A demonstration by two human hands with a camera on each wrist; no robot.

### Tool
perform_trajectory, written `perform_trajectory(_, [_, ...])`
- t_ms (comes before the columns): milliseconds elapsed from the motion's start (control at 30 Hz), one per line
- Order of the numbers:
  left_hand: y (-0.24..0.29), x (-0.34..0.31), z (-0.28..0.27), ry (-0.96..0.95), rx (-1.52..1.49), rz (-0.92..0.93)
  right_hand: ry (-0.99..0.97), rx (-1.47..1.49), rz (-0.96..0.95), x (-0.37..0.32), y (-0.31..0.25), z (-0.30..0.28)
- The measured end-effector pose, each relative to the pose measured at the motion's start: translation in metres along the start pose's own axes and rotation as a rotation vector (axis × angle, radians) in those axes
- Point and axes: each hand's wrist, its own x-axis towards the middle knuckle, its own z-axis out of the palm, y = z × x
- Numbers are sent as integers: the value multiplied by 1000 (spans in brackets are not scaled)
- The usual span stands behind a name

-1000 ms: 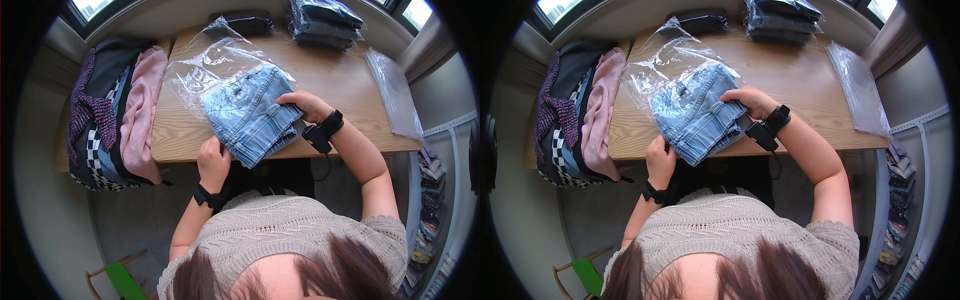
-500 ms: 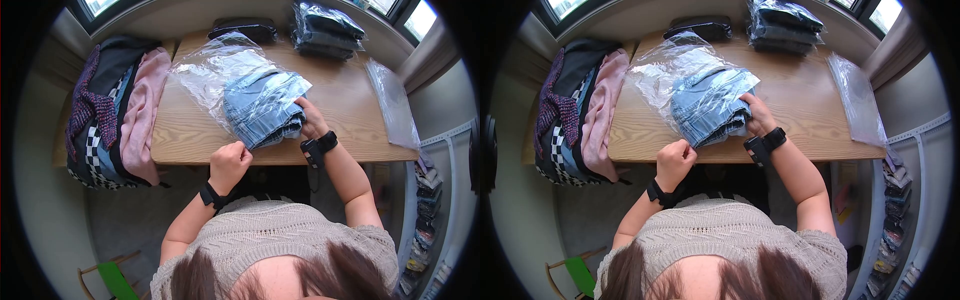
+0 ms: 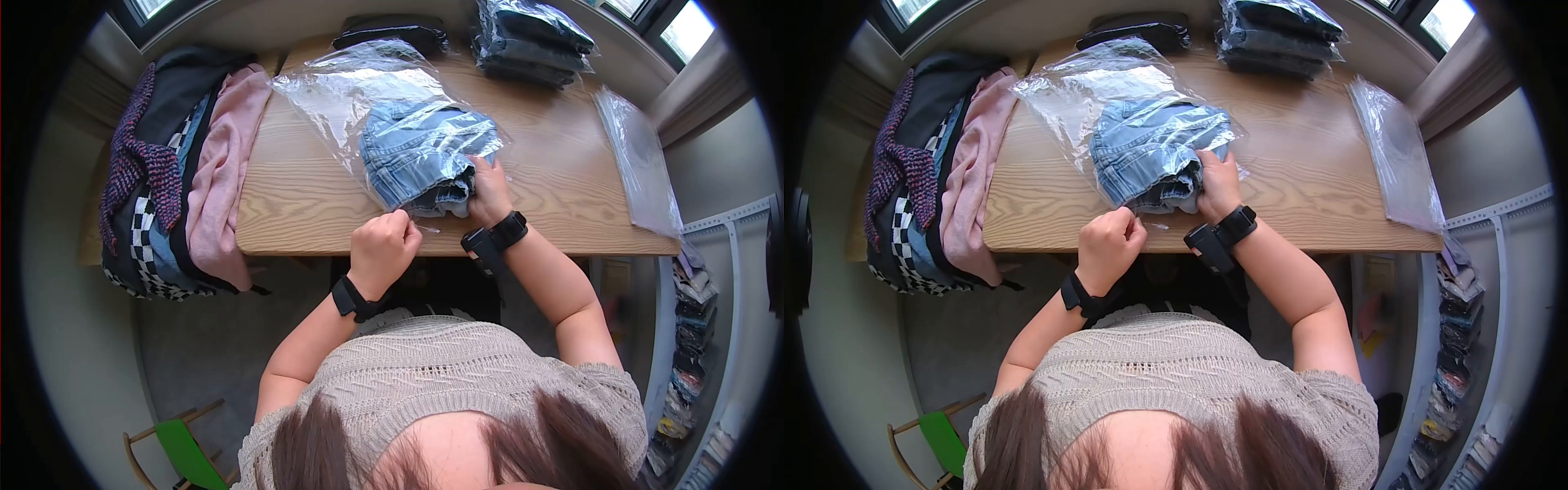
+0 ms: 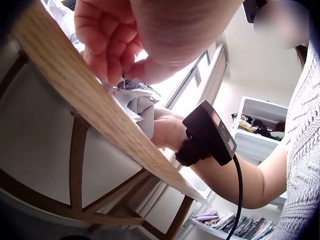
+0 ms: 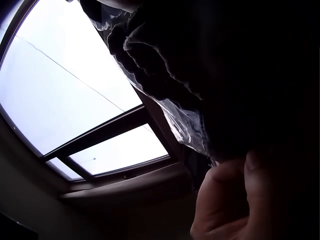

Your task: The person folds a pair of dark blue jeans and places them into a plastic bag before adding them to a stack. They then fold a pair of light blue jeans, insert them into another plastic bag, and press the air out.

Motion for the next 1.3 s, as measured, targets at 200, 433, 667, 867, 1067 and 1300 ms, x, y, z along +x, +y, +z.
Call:
perform_trajectory(200, [-4, -3, -4, 7, -26, -51, -149, -30, 355, 19, -22, -17])
perform_trajectory(433, [-4, -11, -20, -90, 36, -119, -253, -277, 489, -15, -55, -9])
perform_trajectory(667, [-14, -16, -17, -56, -8, -38, -115, -185, 421, 1, -26, -14])
perform_trajectory(867, [0, -17, -11, -163, -266, -25, -298, 153, 312, 2, 7, 0])
perform_trajectory(1067, [9, -22, -7, -163, -432, -36, -467, 104, 447, -7, 7, 33])
perform_trajectory(1300, [-13, -31, -35, -117, -445, -52, -604, 20, 699, 15, 13, 59])
